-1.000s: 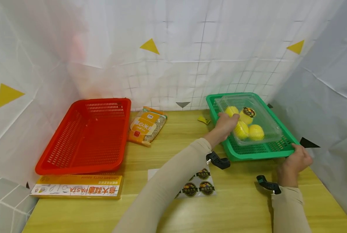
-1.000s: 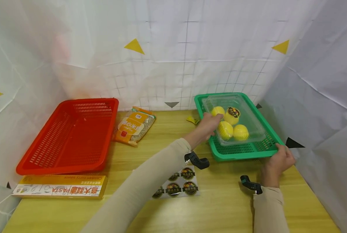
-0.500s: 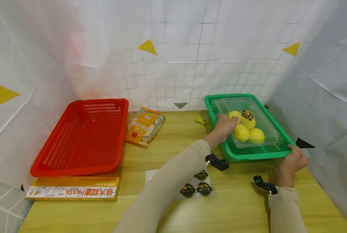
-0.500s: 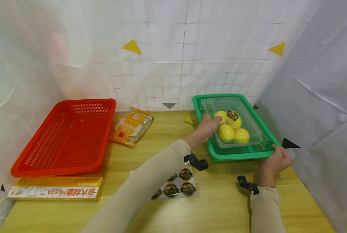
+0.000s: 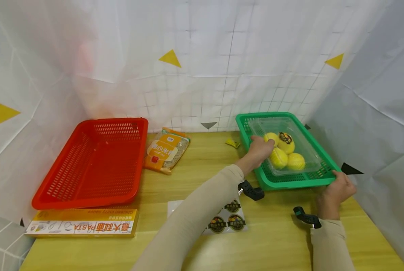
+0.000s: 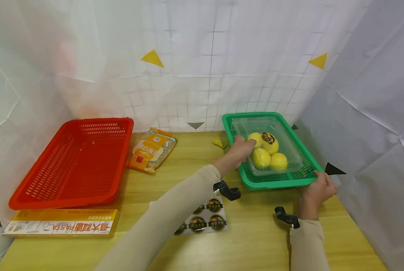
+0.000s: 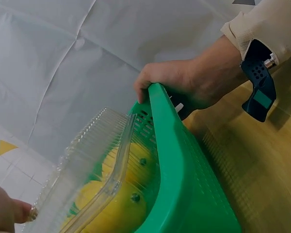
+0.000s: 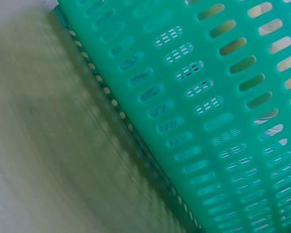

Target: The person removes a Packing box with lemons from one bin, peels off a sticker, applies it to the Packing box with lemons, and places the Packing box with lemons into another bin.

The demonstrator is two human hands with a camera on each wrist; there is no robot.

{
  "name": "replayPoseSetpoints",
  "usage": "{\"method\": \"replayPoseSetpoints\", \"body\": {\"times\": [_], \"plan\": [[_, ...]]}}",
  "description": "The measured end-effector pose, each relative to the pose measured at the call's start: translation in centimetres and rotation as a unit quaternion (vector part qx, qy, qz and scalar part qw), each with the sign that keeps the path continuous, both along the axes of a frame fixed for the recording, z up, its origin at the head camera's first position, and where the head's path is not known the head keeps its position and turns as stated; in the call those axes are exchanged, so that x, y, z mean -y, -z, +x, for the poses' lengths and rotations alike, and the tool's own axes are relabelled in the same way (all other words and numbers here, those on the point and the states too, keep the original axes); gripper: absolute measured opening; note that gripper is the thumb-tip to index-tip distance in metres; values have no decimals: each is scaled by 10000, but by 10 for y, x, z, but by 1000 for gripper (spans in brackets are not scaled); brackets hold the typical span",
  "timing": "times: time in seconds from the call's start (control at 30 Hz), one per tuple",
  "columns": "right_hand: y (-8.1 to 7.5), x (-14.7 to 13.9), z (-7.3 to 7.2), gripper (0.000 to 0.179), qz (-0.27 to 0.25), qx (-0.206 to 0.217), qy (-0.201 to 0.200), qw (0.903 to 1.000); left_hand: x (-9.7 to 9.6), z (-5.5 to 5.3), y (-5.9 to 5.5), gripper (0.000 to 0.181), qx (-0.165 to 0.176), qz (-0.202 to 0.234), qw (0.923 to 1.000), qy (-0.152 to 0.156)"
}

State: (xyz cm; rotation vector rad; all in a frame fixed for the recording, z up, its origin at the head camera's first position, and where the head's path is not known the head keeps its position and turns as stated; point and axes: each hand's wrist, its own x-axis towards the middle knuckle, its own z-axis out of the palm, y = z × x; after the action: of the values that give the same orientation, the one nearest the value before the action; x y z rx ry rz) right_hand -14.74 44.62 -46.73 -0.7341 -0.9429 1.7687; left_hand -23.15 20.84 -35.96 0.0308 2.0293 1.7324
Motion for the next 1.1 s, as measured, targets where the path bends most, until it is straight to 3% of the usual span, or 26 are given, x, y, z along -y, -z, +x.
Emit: {"method": "replayPoseSetpoints", "body": {"times": [0.37, 0.6, 1.1], "plan": [[-1, 0, 2, 39, 43, 25, 24, 10000, -2, 0, 0, 84, -36, -179, 9998, -5], [-4, 2, 1, 24, -73, -89, 25, 9999, -2, 0, 0, 83, -118, -243, 9996, 40], [0, 1, 0, 38, 154, 6, -6, 9999, -6, -3, 5, 83, -158, -597, 9981, 44]]}}
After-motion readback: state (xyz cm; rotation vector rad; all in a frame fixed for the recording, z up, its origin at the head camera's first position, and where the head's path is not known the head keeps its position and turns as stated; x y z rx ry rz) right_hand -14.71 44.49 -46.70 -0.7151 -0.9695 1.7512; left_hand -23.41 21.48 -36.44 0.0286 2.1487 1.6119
